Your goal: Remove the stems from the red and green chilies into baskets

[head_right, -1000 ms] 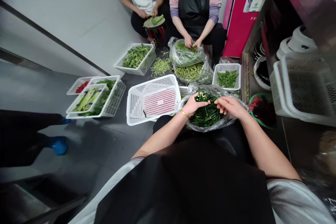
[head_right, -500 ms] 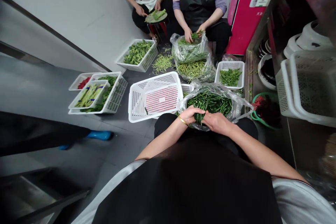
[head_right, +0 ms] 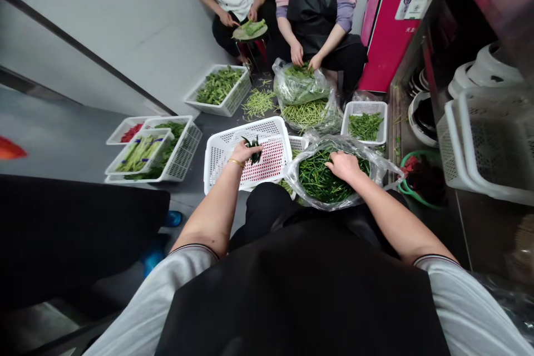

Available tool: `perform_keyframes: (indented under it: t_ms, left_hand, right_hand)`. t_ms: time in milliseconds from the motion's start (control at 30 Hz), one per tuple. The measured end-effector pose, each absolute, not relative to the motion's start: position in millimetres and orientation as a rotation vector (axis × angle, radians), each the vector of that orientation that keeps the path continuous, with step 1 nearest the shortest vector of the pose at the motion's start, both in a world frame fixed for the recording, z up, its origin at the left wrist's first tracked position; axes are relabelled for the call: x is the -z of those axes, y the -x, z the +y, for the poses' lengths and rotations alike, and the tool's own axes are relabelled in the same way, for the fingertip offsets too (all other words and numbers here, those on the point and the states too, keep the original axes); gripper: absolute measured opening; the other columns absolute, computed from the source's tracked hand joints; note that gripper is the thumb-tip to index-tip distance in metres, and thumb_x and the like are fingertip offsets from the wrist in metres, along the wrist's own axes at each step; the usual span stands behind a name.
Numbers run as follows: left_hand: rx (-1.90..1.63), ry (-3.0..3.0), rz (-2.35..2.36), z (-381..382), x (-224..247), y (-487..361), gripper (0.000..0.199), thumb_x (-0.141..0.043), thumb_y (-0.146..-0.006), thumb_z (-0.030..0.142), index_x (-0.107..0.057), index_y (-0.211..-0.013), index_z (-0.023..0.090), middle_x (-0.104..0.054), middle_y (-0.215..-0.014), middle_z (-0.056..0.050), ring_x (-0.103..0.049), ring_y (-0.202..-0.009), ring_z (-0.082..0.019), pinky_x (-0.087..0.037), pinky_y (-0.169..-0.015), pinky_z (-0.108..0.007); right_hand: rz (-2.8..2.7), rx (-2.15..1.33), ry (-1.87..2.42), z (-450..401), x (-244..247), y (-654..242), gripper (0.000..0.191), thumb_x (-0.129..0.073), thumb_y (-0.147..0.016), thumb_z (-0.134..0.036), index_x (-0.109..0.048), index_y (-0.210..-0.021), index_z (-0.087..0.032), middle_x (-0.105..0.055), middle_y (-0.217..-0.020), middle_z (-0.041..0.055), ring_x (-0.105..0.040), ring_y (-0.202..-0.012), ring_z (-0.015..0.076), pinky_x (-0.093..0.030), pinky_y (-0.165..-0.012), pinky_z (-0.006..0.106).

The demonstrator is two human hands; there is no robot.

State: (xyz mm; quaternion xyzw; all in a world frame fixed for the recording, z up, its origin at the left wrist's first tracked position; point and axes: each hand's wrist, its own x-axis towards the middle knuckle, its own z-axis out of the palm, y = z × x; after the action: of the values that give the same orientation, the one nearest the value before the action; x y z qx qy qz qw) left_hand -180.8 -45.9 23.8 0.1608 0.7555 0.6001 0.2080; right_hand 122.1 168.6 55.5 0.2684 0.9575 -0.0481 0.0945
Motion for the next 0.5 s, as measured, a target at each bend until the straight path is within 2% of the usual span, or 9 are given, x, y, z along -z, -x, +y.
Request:
perform_keyframes:
  t_ms: [67,133,200,267,433,500]
  left_hand:
    - [-1.638,-0.288,2.294,-45,-25,181,0.049,-0.088,-0.052,0.009,-0.052,-0.085,0.016,-0.062,-0.085,0.0,-0.056,-0.095,-0.018,-0.04,-0.097,-0.036]
    - [-1.62,-0.374,2.378,-35,-30,161,0.047,-0.083,-0.06,0.01,-0.056,-0.098,0.011,-0.065,-0.102,-0.007,-0.056,-0.105,-0.019,-0.038,-0.101,-0.035]
    - [-1.632,-0.638,2.266,-17,-37,126,0.043,-0.075,-0.071,0.011,-0.058,-0.111,0.009,-0.065,-0.111,-0.011,-0.059,-0.103,-0.018,-0.041,-0.1,-0.035]
    - [-1.606,-0.927,2.02,6,-44,80,0.038,-0.068,-0.078,0.016,-0.061,-0.115,0.011,-0.068,-0.108,-0.012,-0.062,-0.096,-0.018,-0.045,-0.096,-0.035]
    - [-1.482,-1.312,1.65,59,-57,-23,0.03,-0.071,-0.077,0.029,-0.068,-0.105,0.018,-0.069,-0.111,-0.01,-0.062,-0.105,-0.023,-0.044,-0.098,-0.036]
    - [-1.459,-1.268,1.532,69,-54,-42,0.025,-0.072,-0.077,0.032,-0.066,-0.096,0.016,-0.07,-0.099,-0.008,-0.064,-0.097,-0.022,-0.046,-0.094,-0.035]
  right_hand:
    - [2.836,0.117,-0.823,172,-53,-116,0.035,-0.043,-0.097,-0.036,-0.067,-0.112,-0.014,-0.068,-0.111,0.017,-0.067,-0.096,0.0263,-0.048,-0.079,0.033]
    - [2.902,0.166,-0.892,184,-57,-122,0.032,-0.044,-0.096,-0.031,-0.07,-0.106,-0.015,-0.069,-0.109,0.0159,-0.067,-0.095,0.0257,-0.048,-0.079,0.033]
    - [3.042,0.37,-0.939,199,-64,-135,0.029,-0.048,-0.094,-0.033,-0.073,-0.097,-0.017,-0.071,-0.106,0.0127,-0.066,-0.097,0.0245,-0.049,-0.082,0.033]
    - [3.152,0.756,-0.929,210,-74,-149,0.028,-0.054,-0.09,-0.04,-0.073,-0.088,-0.019,-0.072,-0.101,0.0091,-0.066,-0.093,0.0228,-0.05,-0.081,0.033]
    - [2.827,1.83,-0.987,201,-85,-167,0.04,-0.068,-0.075,-0.057,-0.069,-0.08,-0.018,-0.069,-0.073,0.0043,-0.06,-0.057,0.0151,-0.05,-0.055,0.029]
    - [2.671,2.095,-1.007,191,-82,-168,0.042,-0.074,-0.067,-0.059,-0.067,-0.076,-0.018,-0.067,-0.068,0.0032,-0.058,-0.053,0.013,-0.05,-0.053,0.028]
